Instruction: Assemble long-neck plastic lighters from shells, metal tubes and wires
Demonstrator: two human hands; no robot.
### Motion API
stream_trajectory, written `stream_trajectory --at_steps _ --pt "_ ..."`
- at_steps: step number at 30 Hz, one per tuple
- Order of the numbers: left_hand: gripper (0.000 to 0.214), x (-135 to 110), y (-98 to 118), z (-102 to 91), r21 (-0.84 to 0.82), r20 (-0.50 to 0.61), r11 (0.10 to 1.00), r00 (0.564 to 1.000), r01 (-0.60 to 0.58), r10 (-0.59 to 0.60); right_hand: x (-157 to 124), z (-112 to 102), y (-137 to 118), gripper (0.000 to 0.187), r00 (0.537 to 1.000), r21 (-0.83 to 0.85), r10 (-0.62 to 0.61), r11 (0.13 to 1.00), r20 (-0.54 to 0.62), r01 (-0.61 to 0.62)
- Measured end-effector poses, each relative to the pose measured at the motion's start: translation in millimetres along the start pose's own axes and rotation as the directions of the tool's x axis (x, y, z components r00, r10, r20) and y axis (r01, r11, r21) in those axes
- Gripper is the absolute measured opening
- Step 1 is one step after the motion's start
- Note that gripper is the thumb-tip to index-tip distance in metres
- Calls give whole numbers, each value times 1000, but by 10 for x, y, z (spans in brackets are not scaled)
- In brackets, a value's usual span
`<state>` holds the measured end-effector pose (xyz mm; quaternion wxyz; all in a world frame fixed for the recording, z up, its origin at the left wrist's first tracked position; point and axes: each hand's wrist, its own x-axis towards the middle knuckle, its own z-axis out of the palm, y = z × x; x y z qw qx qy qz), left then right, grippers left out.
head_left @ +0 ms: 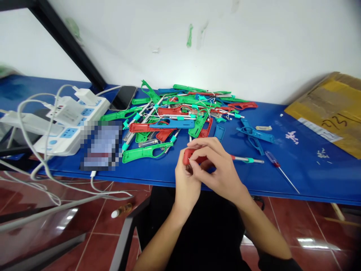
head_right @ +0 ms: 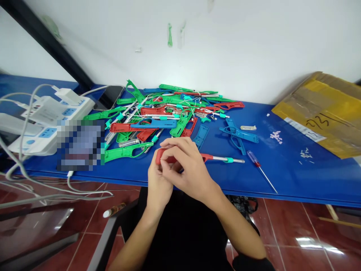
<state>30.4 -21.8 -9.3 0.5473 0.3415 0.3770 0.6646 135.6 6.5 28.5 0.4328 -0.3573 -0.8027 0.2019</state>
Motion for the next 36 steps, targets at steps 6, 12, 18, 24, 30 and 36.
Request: stream_trajectory --at_steps 6,12,18,24,30,36 --pt "38 7 -15 3 -11 0 1000 1000 -9 9 131 -175 -27 10 963 157 170 966 209 -205" --pt "41 16 -12 -9 42 -21 999 1000 -19 20 310 -266 21 23 900 280 199 905 388 -321" --pt "54 17 -26 -51 28 -36 1000 999 13 -12 404 -259 10 25 887 263 150 922 437 -285" --pt "54 10 -114 -114 -23 -60 1000 998 -18 17 459 -180 -60 27 881 153 186 949 435 -276" --pt "53 9 -61 -119 -72 -115 996 991 53 -61 192 -431 -107 55 947 -14 167 985 275 -170" --pt "78 79 137 -165 -103 -141 990 984 99 -113 -387 -1086 123 37 959 -317 276 917 59 -244"
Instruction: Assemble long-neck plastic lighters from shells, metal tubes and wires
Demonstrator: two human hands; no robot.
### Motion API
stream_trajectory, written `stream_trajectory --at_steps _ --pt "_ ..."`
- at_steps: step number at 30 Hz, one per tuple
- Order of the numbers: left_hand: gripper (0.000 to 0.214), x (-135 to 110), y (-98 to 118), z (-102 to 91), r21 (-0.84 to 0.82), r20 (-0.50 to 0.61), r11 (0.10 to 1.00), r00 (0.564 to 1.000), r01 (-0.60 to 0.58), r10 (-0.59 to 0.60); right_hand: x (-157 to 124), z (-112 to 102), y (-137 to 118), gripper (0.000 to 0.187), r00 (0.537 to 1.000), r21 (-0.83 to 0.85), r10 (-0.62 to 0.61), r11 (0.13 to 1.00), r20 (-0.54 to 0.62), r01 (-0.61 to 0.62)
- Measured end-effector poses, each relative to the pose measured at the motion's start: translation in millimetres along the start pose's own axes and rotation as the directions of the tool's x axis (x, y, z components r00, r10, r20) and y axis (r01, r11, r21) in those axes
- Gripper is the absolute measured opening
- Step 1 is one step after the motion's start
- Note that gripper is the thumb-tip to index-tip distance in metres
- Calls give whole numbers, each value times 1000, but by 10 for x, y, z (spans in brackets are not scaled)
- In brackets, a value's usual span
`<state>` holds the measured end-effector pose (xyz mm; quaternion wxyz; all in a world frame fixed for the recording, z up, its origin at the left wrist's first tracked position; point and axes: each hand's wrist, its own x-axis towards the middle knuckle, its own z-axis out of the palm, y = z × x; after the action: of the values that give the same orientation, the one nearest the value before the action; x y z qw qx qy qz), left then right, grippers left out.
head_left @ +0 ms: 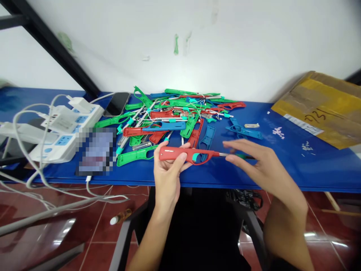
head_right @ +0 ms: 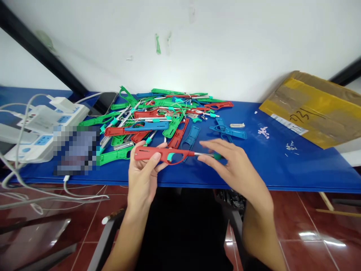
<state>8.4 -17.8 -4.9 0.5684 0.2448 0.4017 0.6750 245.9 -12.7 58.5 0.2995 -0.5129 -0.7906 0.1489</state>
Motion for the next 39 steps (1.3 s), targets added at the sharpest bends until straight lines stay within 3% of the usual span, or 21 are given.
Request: stream_trajectory --at_steps 5,8,12,17,21,24,27,29,31,35,37,39 --pt "69 39 59 -79 6 44 1000 999 -11 10 -148 -32 173 29 992 -57 -64 996 111 70" --pt "57 47 72 -114 -9 95 1000 995 24 -23 -158 4 186 27 988 -74 -108 990 106 116" --pt "39 58 90 -144 -11 76 999 997 30 -30 -168 49 206 24 986 -71 -159 984 44 162" --pt "36 64 129 -173 -46 137 997 989 69 -63 -175 79 219 22 986 -78 -164 983 34 166" --pt "35 73 157 -208 -23 132 997 988 79 -75 -204 -30 297 38 996 -90 -81 992 47 85" --pt "36 81 165 -246 4 84 997 993 82 -82 -278 -153 473 53 984 -158 139 975 -109 -156" --pt "37 62 148 -272 35 62 997 996 66 -68 -384 -191 716 66 896 -369 374 818 -238 -440" --pt "38 25 113 -276 65 80 997 996 44 -49 -440 -161 871 70 877 -489 429 729 -218 -479" --pt "40 -28 66 -275 92 99 996 995 18 -28 -468 -132 1001 66 902 -537 404 732 -154 -419" --pt "55 -144 -7 -285 205 144 979 989 -11 -19 -469 -230 1116 57 962 -497 269 828 -53 -260" --pt "57 -188 -14 -294 324 182 945 983 -33 -28 -465 -349 1038 49 965 -461 221 848 -139 -260" --pt "49 -215 -4 -304 462 229 882 973 -96 -14 -464 -440 836 36 919 -373 175 875 -352 -310"
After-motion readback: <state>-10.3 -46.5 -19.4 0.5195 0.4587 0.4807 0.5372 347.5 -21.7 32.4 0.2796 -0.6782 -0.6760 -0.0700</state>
